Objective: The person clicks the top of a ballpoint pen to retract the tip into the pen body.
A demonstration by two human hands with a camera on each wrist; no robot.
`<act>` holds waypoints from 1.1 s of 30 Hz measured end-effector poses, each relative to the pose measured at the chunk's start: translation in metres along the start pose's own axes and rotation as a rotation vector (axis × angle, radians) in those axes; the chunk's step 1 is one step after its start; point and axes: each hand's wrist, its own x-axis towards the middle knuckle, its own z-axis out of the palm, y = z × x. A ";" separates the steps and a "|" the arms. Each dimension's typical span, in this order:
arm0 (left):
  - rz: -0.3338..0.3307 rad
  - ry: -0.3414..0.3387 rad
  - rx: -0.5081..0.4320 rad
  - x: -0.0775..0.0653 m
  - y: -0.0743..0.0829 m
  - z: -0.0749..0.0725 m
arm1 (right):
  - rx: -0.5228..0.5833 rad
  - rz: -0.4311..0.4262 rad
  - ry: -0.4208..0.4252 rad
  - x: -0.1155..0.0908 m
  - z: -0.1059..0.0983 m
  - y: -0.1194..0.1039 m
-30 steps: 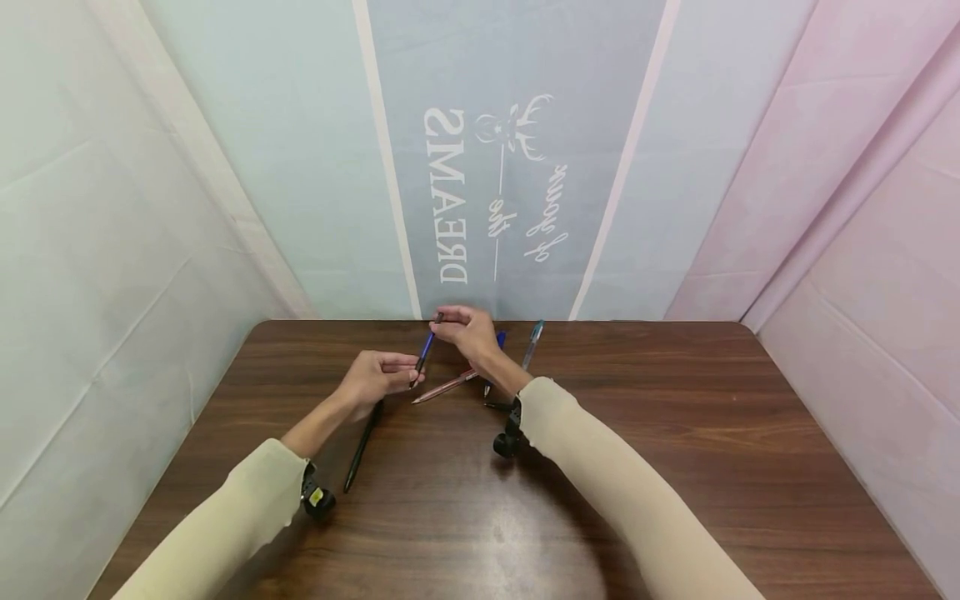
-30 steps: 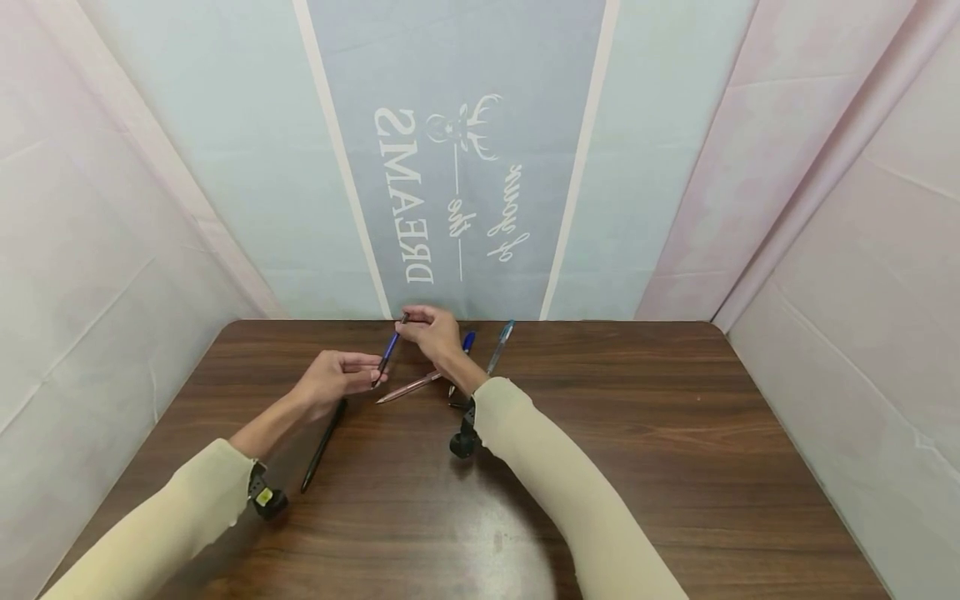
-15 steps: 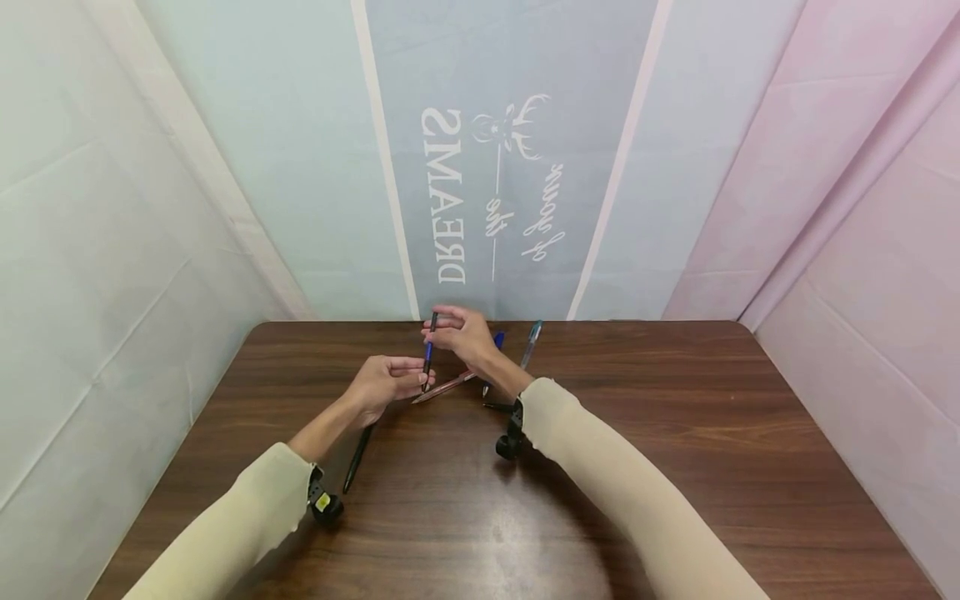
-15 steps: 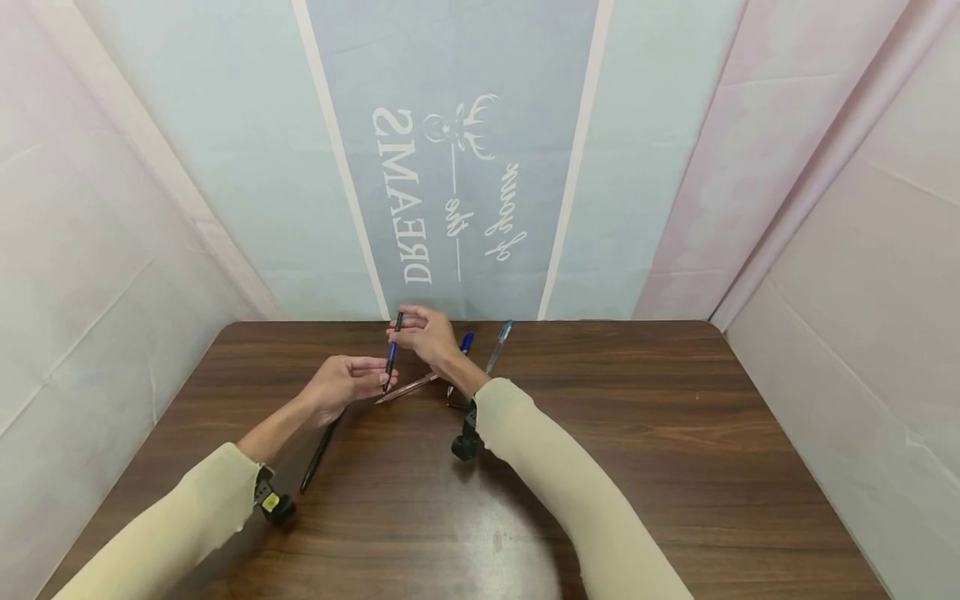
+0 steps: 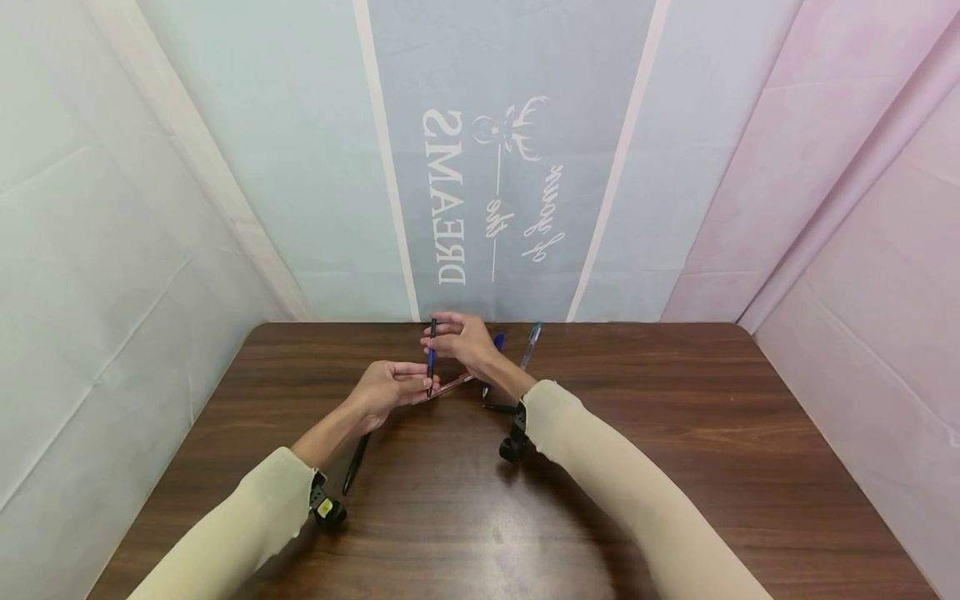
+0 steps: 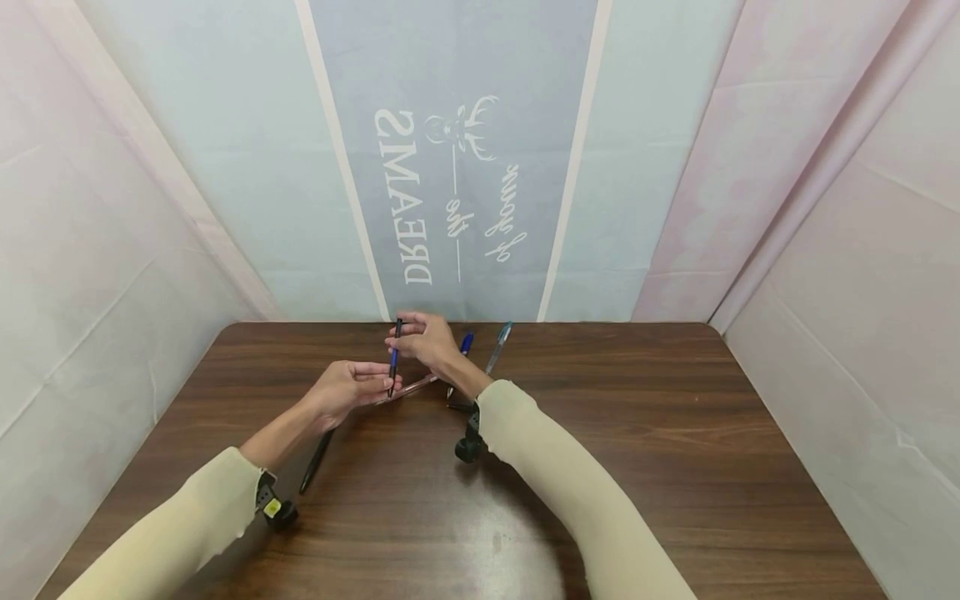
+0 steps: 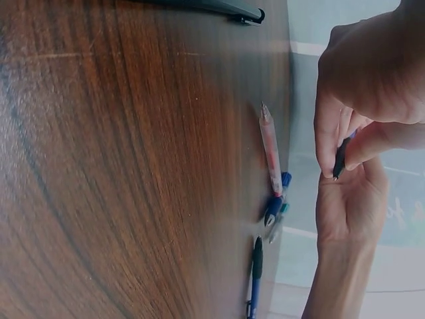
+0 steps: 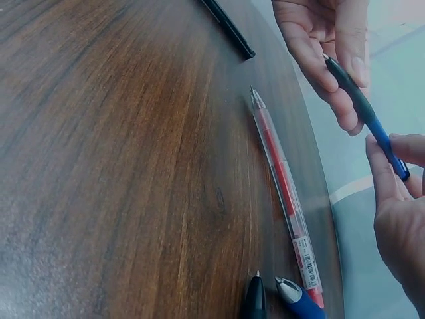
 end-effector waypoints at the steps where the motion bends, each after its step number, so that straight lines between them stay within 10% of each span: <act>1: 0.000 0.003 -0.006 0.000 0.000 0.000 | 0.012 0.005 -0.006 0.000 0.000 0.000; 33: -0.050 0.063 0.021 -0.011 -0.005 0.005 | -0.121 -0.029 -0.011 -0.012 0.007 0.008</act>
